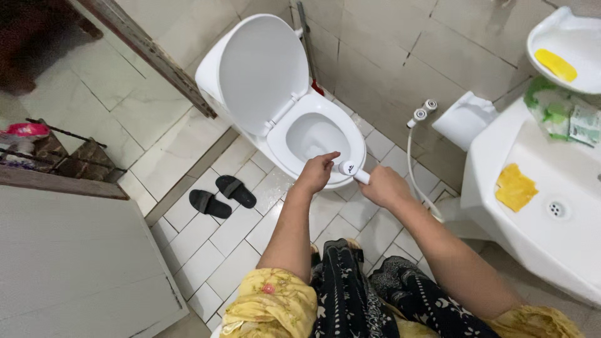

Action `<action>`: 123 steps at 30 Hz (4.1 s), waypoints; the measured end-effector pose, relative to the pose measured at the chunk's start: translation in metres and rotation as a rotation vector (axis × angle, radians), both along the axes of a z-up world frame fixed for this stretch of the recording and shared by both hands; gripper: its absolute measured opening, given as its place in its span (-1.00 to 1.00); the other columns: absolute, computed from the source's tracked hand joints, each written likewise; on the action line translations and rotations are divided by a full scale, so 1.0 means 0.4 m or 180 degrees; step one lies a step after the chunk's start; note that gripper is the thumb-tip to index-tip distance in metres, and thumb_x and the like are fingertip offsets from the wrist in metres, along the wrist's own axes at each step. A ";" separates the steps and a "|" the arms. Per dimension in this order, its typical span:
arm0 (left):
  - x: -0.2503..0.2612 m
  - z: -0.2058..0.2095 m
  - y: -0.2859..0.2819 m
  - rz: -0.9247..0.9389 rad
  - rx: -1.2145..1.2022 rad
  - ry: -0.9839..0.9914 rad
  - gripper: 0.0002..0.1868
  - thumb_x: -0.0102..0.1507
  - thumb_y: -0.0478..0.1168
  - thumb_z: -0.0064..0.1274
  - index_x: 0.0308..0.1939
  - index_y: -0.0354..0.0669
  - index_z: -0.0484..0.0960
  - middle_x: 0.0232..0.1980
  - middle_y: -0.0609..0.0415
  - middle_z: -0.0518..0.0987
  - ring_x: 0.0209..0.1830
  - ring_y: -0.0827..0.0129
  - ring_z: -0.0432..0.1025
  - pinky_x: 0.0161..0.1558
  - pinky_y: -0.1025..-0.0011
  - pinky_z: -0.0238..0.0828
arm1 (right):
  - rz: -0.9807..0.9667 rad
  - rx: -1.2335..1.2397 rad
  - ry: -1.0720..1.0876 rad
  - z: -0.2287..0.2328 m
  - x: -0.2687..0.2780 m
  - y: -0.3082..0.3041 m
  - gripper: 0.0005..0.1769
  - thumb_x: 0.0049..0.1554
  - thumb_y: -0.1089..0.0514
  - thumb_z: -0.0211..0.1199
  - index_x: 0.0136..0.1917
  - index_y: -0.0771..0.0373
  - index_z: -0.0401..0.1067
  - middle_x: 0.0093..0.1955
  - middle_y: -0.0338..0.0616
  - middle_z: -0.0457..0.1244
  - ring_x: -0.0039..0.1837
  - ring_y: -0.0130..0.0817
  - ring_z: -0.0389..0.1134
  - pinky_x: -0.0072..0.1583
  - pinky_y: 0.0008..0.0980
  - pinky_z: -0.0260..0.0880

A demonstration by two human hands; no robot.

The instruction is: The person scrubs the toilet bowl, seat, and tank using a yellow sponge. They rinse the sponge at the sink and use a handheld bidet sprayer to rinse the toilet surfaces. The person flushes the toilet and continues wiping the exterior surfaces.

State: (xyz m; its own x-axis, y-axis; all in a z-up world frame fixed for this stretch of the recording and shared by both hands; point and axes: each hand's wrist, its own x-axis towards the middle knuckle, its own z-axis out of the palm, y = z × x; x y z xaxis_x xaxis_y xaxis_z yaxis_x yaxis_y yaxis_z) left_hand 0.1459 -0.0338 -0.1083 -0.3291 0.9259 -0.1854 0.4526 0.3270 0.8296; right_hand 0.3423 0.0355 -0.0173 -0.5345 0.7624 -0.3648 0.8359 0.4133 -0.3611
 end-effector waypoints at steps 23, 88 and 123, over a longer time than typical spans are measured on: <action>0.175 0.055 0.116 -0.0059 0.0474 0.0091 -0.55 0.35 -0.36 -0.12 0.32 -0.04 0.54 0.20 -0.22 0.60 0.17 -0.07 0.51 0.21 0.19 0.42 | -0.1245 0.0587 0.0632 -0.004 0.219 0.061 -0.67 0.15 -0.07 0.28 -0.17 0.24 0.61 -0.22 0.21 0.39 -0.11 0.23 0.43 -0.03 0.09 0.44; 0.061 -0.036 0.030 -0.0187 -0.0256 0.1552 -0.36 0.33 -0.34 -0.15 0.52 0.08 0.24 0.64 0.16 0.11 0.63 0.28 -0.03 0.56 -0.11 -0.40 | -0.1016 -0.0175 0.0348 -0.139 0.156 -0.053 -0.61 0.13 -0.14 0.28 -0.16 0.24 0.62 -0.26 0.13 0.42 -0.17 0.08 0.50 -0.02 -0.05 0.49; -0.012 0.232 0.200 0.0489 0.1165 0.1110 -0.46 0.32 -0.48 -0.23 0.40 -0.17 0.39 0.50 -0.09 0.34 0.50 0.07 0.22 0.45 0.18 0.10 | -0.1249 0.0342 0.2250 0.076 0.000 0.164 -0.53 0.19 -0.11 0.27 -0.35 0.31 0.53 -0.45 -0.11 0.34 -0.35 -0.28 0.40 -0.25 -0.20 0.37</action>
State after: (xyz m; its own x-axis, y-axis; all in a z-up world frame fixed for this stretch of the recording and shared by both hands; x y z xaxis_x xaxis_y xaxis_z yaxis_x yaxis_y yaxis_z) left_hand 0.1409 0.0464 -0.0157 -0.4504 0.8458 0.2858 0.6918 0.1283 0.7106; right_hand 0.3421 0.1010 0.0133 -0.2979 0.9536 0.0446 0.5164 0.2003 -0.8326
